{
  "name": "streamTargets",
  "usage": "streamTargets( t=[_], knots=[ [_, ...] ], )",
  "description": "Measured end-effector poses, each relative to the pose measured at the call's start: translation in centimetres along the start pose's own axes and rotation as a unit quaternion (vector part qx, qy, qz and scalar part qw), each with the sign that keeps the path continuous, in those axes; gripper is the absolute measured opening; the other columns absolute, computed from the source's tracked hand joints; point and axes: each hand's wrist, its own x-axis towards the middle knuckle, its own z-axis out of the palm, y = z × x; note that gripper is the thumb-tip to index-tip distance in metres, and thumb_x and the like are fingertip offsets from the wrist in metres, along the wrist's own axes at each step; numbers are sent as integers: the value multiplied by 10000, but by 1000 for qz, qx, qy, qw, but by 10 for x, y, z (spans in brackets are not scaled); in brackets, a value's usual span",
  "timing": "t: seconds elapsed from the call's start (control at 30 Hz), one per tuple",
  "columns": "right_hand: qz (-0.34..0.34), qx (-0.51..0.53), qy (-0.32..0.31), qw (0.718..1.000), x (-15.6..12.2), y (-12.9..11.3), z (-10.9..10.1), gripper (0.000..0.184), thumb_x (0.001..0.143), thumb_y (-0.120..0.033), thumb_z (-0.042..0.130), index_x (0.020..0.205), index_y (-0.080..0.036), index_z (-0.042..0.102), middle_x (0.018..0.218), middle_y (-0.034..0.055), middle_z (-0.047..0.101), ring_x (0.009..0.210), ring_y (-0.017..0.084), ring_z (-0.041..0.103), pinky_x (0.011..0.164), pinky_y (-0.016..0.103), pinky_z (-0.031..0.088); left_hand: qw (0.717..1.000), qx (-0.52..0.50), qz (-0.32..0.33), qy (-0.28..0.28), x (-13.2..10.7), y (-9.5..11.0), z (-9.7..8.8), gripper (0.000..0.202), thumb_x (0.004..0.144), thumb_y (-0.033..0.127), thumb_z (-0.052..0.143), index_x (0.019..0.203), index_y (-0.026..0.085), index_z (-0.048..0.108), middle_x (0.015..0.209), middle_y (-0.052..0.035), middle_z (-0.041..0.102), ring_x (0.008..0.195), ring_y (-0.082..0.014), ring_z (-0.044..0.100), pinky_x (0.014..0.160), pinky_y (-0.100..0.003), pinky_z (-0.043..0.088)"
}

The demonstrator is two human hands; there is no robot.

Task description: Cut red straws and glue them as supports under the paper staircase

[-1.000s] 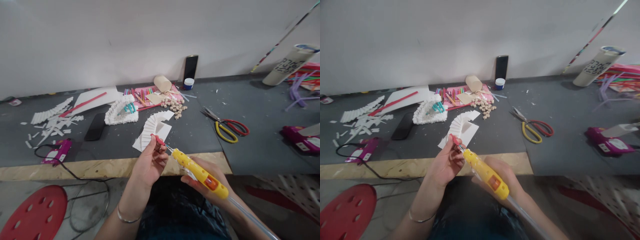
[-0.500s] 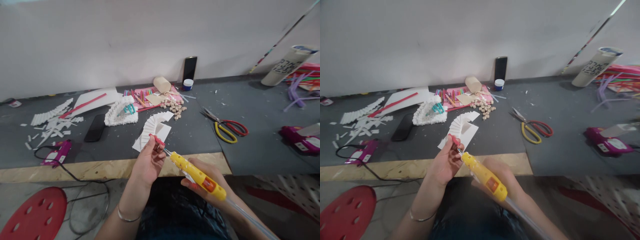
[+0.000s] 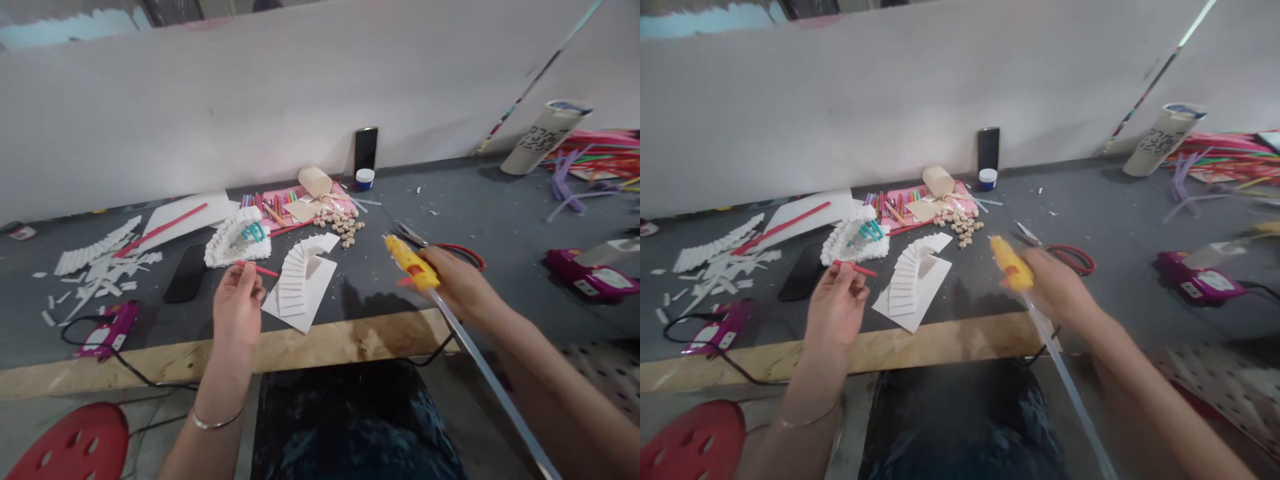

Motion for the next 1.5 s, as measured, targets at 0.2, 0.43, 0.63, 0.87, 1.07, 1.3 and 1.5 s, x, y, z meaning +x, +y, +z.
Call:
streamTargets(
  t=[0.2, 0.43, 0.63, 0.87, 1.07, 1.3, 1.5],
  knots=[
    [6, -206, -69, 976, 51, 76, 9, 444, 744, -384, 655, 1126, -175, 567, 1058, 132, 641, 938, 283, 622, 765, 354, 468, 948, 283, 142, -33, 9, 9, -9, 251, 680, 370, 801, 786, 180, 675, 746, 10, 642, 667, -93, 542, 608, -193, 422],
    [14, -220, -70, 973, 90, 109, 12, 555, 720, -366, 662, 1204, -115, 557, 1059, 173, 642, 986, 318, 604, 843, 406, 473, 898, 392, 174, -99, 12, 7, 3, 220, 737, 394, 739, 797, 194, 669, 821, -7, 685, 707, -129, 587, 686, -250, 454],
    [70, -227, -96, 967, 116, 118, 8, 568, 638, -298, 773, 1144, -93, 617, 1016, 179, 664, 974, 310, 615, 820, 389, 465, 891, 384, 230, -78, 20, 16, 9, 226, 737, 405, 746, 800, 199, 678, 773, 10, 648, 667, -111, 548, 657, -240, 433],
    [-46, -99, -37, 993, 89, 6, 3, 312, 809, -329, 666, 1094, -202, 668, 1060, 108, 658, 960, 229, 611, 841, 357, 456, 880, 407, 198, -142, 16, 7, 24, 155, 736, 326, 743, 769, 200, 660, 758, 19, 614, 638, -105, 496, 614, -235, 411],
    [-83, 134, -118, 980, 48, -101, 49, 114, 838, -261, 633, 924, -195, 670, 809, 6, 663, 684, 107, 573, 632, 225, 445, 857, 431, 201, -200, 4, -2, 42, 87, 748, 263, 731, 750, 204, 668, 697, 27, 545, 609, -104, 453, 602, -234, 400],
    [6, 197, -101, 975, 38, -100, 76, 95, 815, -283, 633, 812, -194, 668, 707, -15, 647, 600, 99, 516, 544, 215, 386, 860, 421, 177, -229, -2, -12, 36, 98, 758, 271, 732, 759, 207, 659, 702, 24, 529, 647, -116, 470, 621, -243, 398],
    [35, 218, -97, 970, 36, -85, 96, 121, 811, -302, 620, 848, -196, 666, 735, -9, 665, 628, 116, 533, 577, 228, 398, 880, 402, 123, -221, -2, -19, 26, 229, 742, 333, 743, 922, 218, 661, 746, 23, 536, 676, -121, 507, 636, -249, 421]
  ],
)
